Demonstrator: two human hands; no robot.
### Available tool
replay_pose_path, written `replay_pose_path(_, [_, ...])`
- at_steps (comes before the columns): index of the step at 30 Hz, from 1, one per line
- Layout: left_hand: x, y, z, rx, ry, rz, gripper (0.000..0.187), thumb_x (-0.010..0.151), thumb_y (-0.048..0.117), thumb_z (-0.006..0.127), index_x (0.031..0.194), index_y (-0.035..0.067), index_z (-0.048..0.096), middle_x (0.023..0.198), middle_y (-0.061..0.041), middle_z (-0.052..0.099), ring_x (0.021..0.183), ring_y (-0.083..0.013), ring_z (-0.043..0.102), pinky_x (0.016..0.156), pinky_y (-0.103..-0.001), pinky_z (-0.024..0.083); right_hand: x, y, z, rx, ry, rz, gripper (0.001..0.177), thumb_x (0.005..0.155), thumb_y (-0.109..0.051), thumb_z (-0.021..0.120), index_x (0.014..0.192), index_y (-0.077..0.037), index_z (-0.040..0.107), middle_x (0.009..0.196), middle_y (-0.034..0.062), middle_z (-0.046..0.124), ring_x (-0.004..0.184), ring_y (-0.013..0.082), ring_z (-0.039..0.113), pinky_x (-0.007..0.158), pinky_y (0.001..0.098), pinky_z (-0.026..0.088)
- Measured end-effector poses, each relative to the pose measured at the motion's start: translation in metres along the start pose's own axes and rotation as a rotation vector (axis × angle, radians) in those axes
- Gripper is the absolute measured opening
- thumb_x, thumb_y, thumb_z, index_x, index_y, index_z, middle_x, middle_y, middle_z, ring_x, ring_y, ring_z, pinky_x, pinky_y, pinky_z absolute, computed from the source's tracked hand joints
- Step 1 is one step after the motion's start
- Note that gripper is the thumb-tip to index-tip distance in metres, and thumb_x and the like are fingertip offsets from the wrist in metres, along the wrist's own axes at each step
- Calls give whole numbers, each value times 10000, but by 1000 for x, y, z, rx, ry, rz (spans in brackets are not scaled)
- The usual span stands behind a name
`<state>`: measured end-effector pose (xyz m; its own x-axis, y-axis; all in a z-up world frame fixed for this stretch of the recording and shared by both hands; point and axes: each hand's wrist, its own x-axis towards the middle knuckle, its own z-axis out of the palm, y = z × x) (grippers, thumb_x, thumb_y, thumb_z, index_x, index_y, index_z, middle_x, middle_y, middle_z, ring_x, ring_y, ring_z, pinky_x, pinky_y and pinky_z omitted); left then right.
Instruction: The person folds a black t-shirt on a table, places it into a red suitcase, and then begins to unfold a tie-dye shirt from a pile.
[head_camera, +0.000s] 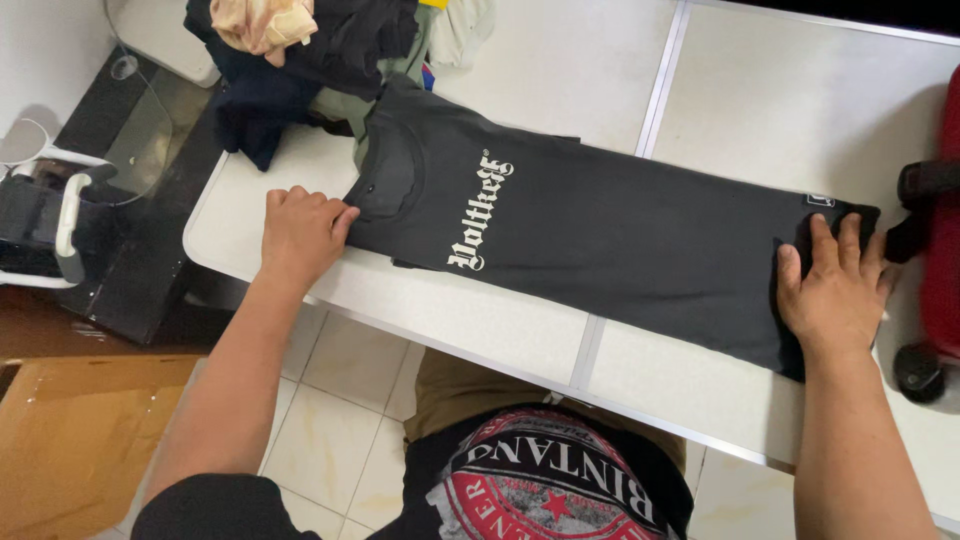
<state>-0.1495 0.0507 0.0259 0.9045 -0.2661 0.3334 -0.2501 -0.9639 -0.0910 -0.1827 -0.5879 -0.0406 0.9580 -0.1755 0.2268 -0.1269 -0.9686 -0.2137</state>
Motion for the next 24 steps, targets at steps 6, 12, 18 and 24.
replay_pose_path(6, [7,8,-3,93,41,56,439,1010,501,675,903,93,798,782,-82,714,885,-278,618,1101,-515,335,-3,-2,-3,-2,7,-14,652,1091,-517,415,1604,-116,446,1697,216,318,1564,477,192,1222,679,134])
replay_pose_path(12, [7,11,-9,228,-37,-141,254,992,337,708,943,98,776,808,-73,715,898,-266,620,1105,-523,337,-2,-1,-2,7,9,-10,657,1081,-524,421,1594,-114,448,1688,223,315,1562,480,181,1212,679,124])
replay_pose_path(18, [79,52,11,-346,426,198,217,981,10,680,1178,70,749,1045,-80,668,1010,-296,617,955,-415,453,-1,-3,-1,-4,-1,5,657,1077,-516,415,1596,-113,436,1689,212,309,1561,468,182,1214,671,112])
replay_pose_path(24, [175,49,41,-291,380,372,163,932,185,758,1045,69,747,994,-81,692,965,-303,630,902,-461,449,-1,-6,-4,-10,-25,32,662,1065,-529,395,1595,-132,415,1695,184,270,1553,446,165,1219,646,102])
